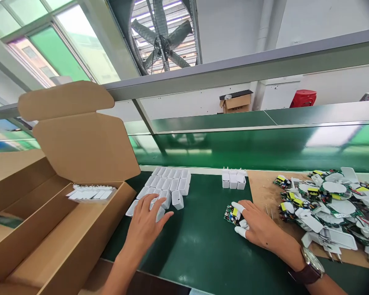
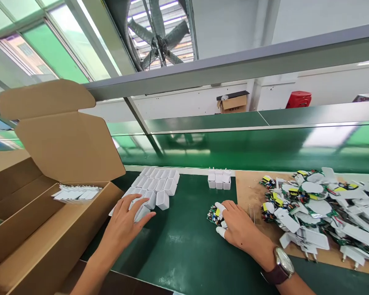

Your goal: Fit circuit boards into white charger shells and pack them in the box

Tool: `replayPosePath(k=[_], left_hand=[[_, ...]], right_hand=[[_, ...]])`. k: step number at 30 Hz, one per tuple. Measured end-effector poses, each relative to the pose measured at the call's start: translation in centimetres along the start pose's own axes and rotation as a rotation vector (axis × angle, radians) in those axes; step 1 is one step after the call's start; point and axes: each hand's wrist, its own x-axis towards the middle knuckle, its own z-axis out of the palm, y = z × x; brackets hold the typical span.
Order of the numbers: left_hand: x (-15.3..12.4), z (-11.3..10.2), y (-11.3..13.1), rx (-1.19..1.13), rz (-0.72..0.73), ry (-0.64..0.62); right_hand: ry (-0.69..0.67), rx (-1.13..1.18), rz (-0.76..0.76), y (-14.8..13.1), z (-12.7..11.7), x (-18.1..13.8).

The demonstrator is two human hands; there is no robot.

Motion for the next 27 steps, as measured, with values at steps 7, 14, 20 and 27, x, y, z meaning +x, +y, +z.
replayPosePath(k=[7, 14, 20, 27], left_hand=[[2.2, 1.8, 3.6, -0.278, 0.102, -0.070], [5.6, 3.6, 9.7, -0.698, 0.246, -0.311], [8.9, 6.8, 12.3, -0.778, 0.136, -0.284], [7.7, 6.7, 11.8, -0.987, -0.093, -0.479]], right_hand=[[0.018, 0.040, 0.037, -1.4, -1.4, -0.4], [0.045, 0.117, 0.086, -1.5, -1.4, -0.3], [0.213, 0.265, 0.117, -1.0, -1.4, -0.7], [0.342, 0.428, 0.167, -1.2, -1.6, -0.4]])
